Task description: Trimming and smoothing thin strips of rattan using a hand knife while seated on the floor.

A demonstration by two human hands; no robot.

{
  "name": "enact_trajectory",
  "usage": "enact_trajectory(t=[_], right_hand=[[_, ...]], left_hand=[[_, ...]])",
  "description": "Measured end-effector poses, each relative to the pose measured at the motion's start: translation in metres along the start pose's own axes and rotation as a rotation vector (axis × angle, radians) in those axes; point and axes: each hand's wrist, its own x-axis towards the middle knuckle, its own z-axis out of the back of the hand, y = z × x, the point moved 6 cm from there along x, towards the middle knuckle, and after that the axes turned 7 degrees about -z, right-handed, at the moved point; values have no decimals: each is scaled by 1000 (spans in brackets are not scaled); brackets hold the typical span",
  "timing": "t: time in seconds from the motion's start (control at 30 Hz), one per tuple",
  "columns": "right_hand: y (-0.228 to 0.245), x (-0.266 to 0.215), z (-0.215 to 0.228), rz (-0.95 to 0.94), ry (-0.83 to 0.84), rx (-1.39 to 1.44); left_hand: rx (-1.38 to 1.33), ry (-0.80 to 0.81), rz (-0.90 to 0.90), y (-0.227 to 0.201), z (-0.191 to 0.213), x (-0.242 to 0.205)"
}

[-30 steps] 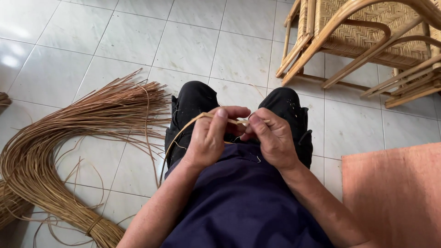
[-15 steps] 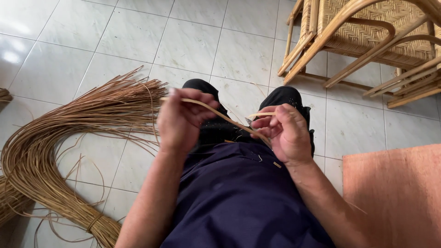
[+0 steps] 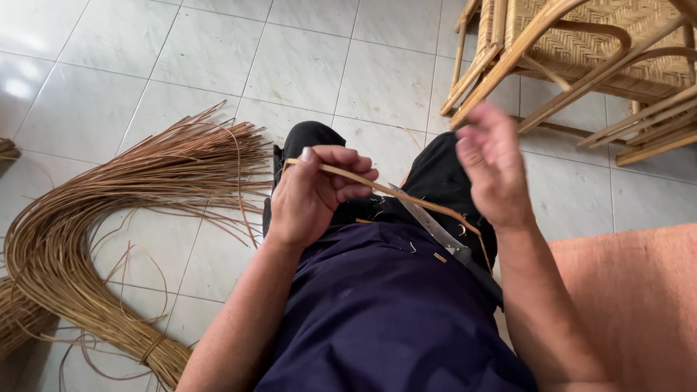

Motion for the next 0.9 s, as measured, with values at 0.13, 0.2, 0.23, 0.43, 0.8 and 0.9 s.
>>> enact_trajectory(t=[0.13,0.2,0.23,0.43,0.8,0.9], right_hand=[[13,-22,-40,-72,393,-53],[6,-29,-59,-221,527,27],[3,-29,-58,-220,530,31],[5,-25,-46,-218,546,12],[10,-12,-4,137,415,-740],[4,-7,-3,200,416,-761]], left_hand=[[51,96,7,13,-14,2],[177,106,-33,12,-17,2],[180,104,-32,13,-11,1],[75,-22,-13,1,21,-3],[1448,500,-224,-46,-74,-8],[1373,599,66,-5,-61,2]])
